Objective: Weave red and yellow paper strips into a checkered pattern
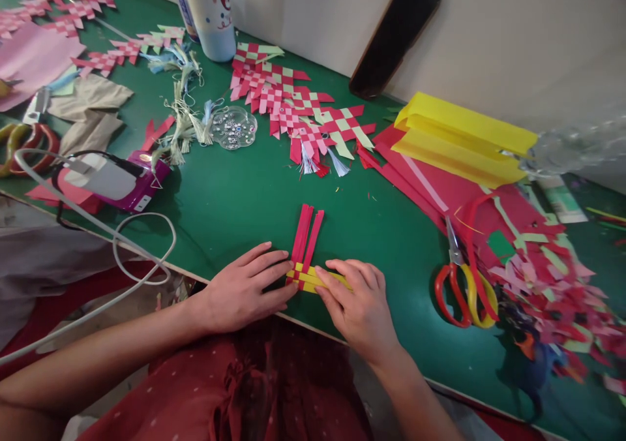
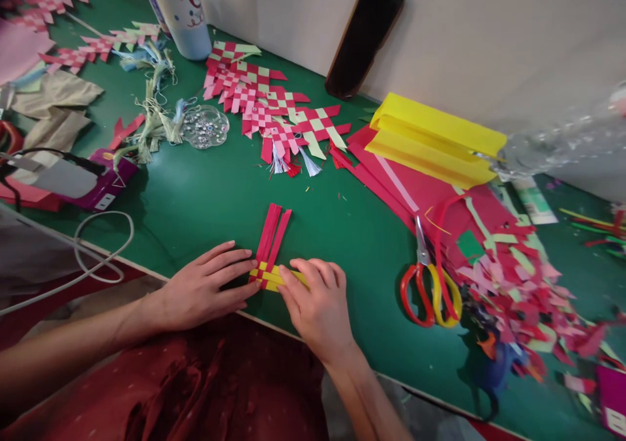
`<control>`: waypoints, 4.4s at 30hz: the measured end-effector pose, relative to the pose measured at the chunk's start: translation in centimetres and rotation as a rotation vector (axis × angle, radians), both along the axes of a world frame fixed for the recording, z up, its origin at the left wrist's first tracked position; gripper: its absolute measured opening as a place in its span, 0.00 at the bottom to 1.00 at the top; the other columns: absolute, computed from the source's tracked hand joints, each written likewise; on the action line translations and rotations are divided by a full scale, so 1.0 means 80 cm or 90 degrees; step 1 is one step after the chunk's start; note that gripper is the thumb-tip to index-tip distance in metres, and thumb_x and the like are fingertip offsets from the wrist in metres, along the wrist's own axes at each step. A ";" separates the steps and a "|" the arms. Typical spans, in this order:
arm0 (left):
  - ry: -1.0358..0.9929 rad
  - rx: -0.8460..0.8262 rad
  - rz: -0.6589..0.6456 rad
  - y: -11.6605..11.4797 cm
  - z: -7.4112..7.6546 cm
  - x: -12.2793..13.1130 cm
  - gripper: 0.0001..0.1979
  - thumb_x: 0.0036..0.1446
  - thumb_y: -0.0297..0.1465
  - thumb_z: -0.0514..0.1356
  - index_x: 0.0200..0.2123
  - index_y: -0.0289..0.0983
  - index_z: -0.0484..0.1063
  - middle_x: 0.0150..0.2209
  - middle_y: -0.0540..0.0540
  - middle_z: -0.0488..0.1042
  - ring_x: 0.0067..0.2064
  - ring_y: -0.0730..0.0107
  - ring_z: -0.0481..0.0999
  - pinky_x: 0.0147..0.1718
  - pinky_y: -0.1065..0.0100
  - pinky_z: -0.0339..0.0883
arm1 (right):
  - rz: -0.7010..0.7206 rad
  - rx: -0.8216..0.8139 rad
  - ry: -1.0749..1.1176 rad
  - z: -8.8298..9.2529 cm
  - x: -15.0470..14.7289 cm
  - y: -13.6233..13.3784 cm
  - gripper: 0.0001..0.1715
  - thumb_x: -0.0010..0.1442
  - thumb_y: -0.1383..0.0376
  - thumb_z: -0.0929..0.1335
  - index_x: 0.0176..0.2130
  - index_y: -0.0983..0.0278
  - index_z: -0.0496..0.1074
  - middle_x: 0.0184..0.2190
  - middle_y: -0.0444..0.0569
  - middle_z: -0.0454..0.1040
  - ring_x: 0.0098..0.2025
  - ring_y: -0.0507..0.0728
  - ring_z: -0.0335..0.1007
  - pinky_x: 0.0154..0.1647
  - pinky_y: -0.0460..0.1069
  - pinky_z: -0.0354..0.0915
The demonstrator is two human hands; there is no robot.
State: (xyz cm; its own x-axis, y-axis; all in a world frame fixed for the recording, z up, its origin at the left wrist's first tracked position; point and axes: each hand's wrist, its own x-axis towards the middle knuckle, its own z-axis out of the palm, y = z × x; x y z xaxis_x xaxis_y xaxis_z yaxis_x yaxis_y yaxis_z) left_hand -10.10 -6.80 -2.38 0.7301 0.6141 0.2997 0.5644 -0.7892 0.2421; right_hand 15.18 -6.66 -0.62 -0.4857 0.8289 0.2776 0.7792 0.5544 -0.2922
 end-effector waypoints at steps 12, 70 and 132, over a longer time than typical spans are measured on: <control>0.015 0.023 0.034 -0.006 0.013 0.004 0.14 0.65 0.35 0.59 0.53 0.46 0.72 0.56 0.47 0.71 0.63 0.58 0.63 0.66 0.50 0.50 | 0.110 0.007 -0.012 0.003 0.007 0.008 0.11 0.66 0.65 0.67 0.47 0.57 0.77 0.45 0.44 0.79 0.46 0.56 0.64 0.49 0.54 0.58; 0.001 0.015 0.200 -0.039 0.001 0.008 0.22 0.67 0.47 0.52 0.56 0.40 0.70 0.51 0.47 0.76 0.59 0.60 0.65 0.67 0.49 0.24 | 0.146 -0.014 0.028 -0.001 0.002 -0.007 0.15 0.64 0.69 0.66 0.49 0.64 0.76 0.47 0.56 0.77 0.45 0.59 0.69 0.46 0.55 0.72; 0.109 0.011 0.173 -0.051 0.002 0.054 0.32 0.63 0.57 0.46 0.60 0.45 0.65 0.64 0.51 0.64 0.60 0.55 0.59 0.59 0.51 0.53 | 0.271 0.014 -0.048 0.005 -0.002 0.100 0.13 0.64 0.68 0.67 0.47 0.60 0.77 0.49 0.50 0.77 0.50 0.59 0.68 0.52 0.57 0.64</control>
State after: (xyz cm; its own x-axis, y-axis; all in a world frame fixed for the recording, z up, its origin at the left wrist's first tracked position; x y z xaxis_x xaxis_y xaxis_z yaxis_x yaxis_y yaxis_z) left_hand -5.74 -10.91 -2.21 0.5808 0.7895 0.1984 0.7864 -0.6072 0.1140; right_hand 15.03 1.33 -0.19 -0.8028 0.5442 0.2436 0.4983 0.8367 -0.2270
